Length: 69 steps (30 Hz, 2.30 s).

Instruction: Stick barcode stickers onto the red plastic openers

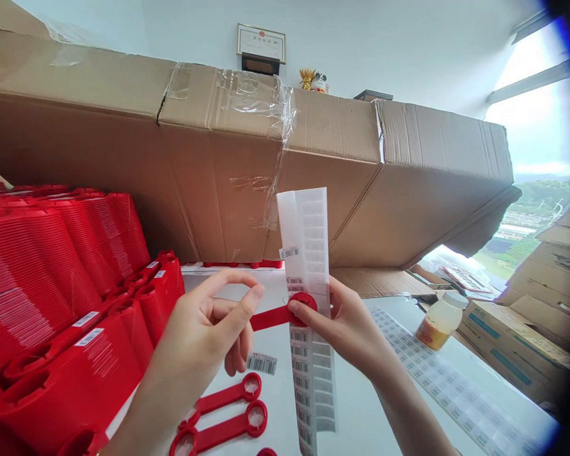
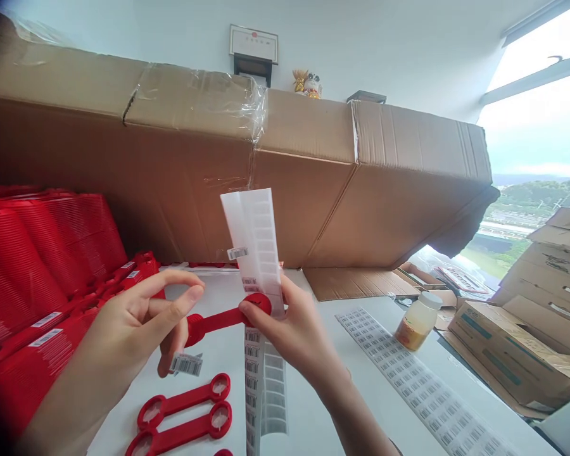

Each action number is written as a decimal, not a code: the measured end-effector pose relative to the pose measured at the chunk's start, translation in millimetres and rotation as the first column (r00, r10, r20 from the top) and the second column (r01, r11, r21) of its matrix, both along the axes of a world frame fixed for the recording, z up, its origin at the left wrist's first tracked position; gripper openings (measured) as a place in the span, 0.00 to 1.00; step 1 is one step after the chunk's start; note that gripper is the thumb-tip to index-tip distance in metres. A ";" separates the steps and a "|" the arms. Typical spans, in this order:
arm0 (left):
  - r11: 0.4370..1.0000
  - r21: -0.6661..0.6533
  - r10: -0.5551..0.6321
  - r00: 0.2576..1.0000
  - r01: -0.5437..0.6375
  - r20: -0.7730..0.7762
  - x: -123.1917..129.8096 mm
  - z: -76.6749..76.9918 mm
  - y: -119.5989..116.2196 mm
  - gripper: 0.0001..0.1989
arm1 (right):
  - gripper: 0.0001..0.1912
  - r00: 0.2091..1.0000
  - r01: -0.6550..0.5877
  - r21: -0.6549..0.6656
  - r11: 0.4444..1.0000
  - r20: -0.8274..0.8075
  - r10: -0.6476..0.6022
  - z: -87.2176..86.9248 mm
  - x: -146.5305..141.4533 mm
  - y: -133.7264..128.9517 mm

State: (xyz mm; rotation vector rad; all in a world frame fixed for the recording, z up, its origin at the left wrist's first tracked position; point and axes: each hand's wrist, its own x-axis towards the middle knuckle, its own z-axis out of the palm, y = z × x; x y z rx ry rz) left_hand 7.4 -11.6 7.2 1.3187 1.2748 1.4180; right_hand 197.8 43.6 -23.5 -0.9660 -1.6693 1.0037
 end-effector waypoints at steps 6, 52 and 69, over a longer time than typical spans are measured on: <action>0.993 0.093 0.076 0.997 -0.073 -0.030 4.8 -2.4 2.5 0.16 | 0.09 0.991 -0.014 0.090 0.996 0.137 0.001 -4.2 -17.0 -19.0; 0.972 -0.208 -0.135 0.985 0.111 -0.104 16.2 9.0 -14.6 0.16 | 0.12 0.946 0.030 0.014 0.999 -0.322 -0.024 10.1 14.4 -17.1; 0.974 -0.196 -0.136 0.986 0.115 -0.097 15.2 7.3 -13.7 0.17 | 0.15 0.952 0.085 -0.007 0.996 -0.295 -0.083 10.7 14.2 -17.7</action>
